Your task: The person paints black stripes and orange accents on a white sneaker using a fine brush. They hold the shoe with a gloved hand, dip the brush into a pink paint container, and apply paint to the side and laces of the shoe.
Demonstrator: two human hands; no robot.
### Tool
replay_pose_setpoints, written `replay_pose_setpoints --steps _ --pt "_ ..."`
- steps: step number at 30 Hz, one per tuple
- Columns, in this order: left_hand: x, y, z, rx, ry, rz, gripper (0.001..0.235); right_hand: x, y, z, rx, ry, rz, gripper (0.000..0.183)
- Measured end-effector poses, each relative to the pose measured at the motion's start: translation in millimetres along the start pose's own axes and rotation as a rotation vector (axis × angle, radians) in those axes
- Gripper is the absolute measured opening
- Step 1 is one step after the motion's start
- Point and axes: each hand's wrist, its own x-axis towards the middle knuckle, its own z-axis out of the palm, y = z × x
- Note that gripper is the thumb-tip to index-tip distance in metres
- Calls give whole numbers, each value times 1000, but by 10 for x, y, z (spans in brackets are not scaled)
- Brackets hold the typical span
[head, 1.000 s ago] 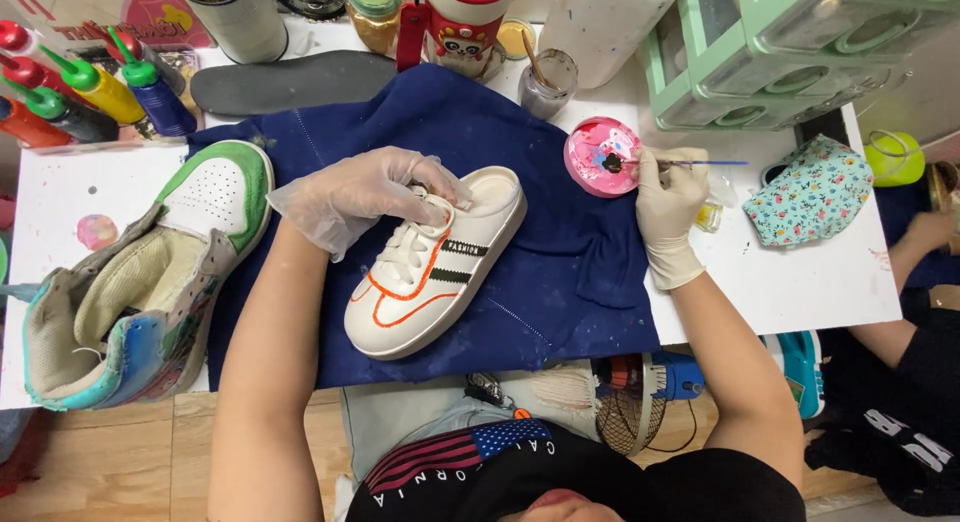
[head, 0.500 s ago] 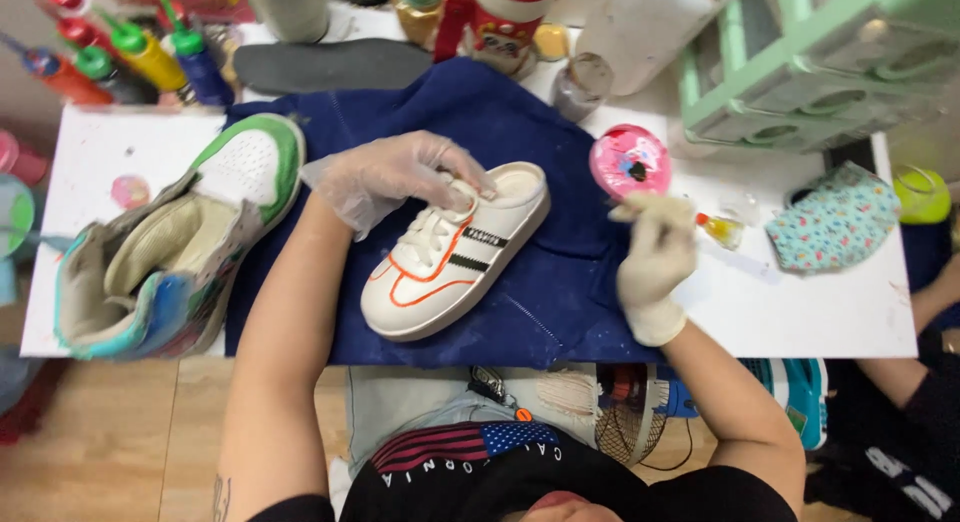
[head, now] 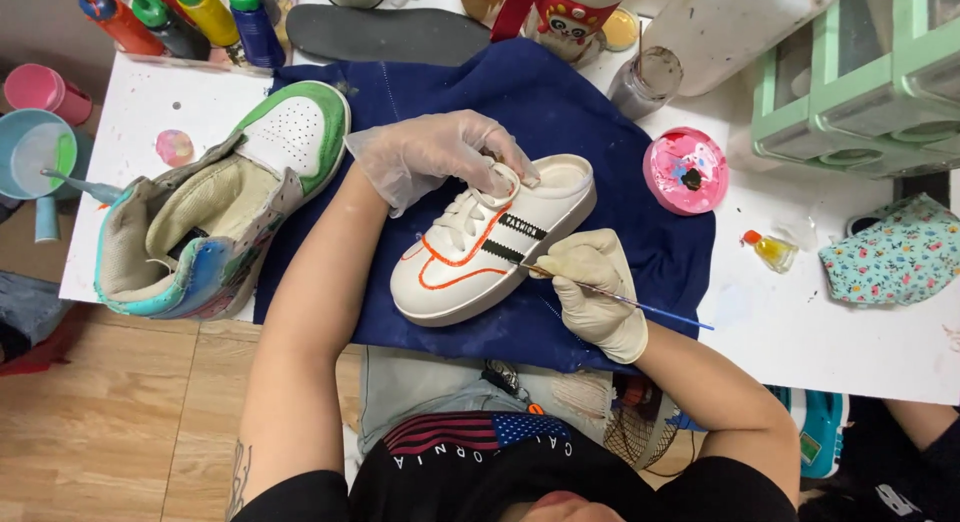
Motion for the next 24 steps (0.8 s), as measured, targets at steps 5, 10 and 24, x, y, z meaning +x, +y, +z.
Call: replay_pose_setpoints --steps 5,10,24 --pt "-13 9 19 -4 -13 -1 35 21 -9 57 15 4 20 24" --pt "-42 70 60 -5 5 -22 35 32 23 108 36 40 -13 15" --pt "-43 92 56 30 18 -20 30 61 -7 -55 -17 45 -87 12"
